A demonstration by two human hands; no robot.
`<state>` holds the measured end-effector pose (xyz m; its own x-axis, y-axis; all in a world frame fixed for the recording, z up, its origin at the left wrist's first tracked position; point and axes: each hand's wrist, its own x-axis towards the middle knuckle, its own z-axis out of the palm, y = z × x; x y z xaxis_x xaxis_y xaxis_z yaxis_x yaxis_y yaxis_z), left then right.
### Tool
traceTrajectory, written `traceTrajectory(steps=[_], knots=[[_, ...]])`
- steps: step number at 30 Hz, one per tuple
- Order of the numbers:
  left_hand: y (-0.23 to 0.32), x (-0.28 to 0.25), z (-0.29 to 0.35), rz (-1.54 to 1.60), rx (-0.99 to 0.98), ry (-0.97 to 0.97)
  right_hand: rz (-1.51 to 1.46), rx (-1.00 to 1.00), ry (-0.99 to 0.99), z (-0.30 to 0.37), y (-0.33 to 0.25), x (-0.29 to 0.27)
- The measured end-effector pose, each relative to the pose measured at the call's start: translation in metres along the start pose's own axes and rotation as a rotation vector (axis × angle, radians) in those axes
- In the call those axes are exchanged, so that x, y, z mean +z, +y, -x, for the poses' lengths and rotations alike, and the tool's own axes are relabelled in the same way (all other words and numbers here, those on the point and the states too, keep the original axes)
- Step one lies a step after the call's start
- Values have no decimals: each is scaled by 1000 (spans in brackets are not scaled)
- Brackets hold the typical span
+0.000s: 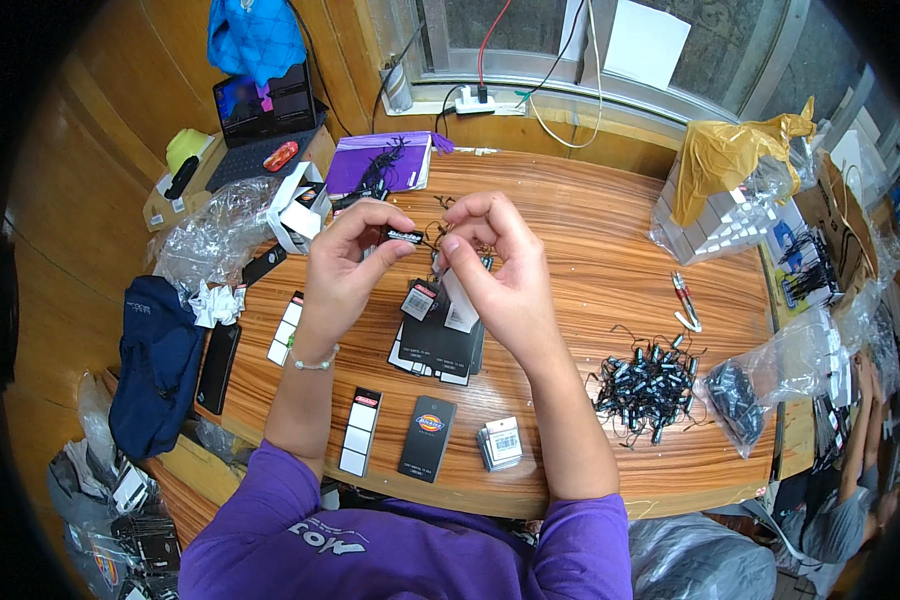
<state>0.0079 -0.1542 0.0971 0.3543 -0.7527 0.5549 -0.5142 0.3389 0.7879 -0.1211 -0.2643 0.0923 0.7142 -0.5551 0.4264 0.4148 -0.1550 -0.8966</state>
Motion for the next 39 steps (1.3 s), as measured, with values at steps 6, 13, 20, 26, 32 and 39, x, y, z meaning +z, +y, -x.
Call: traceTrajectory(steps=[6, 13, 20, 26, 32, 39], knots=[[-2, 0, 3, 177, -62, 38, 48, -4, -99, 2, -4, 1], [-2, 3, 2, 253, -122, 47, -12, 26, -130, 1, -5, 0], [-9, -4, 1, 379, -275, -112, -139, 177, -284, 1, -4, -11], [-10, -8, -1, 398, -310, -187, -177, 260, -367, 0, -5, -15], [-9, -8, -1, 412, -305, -170, -138, 229, -299, 0, -3, -9], [-10, -4, 1, 577, -300, -134, -96, 126, -230, -1, -4, -6]])
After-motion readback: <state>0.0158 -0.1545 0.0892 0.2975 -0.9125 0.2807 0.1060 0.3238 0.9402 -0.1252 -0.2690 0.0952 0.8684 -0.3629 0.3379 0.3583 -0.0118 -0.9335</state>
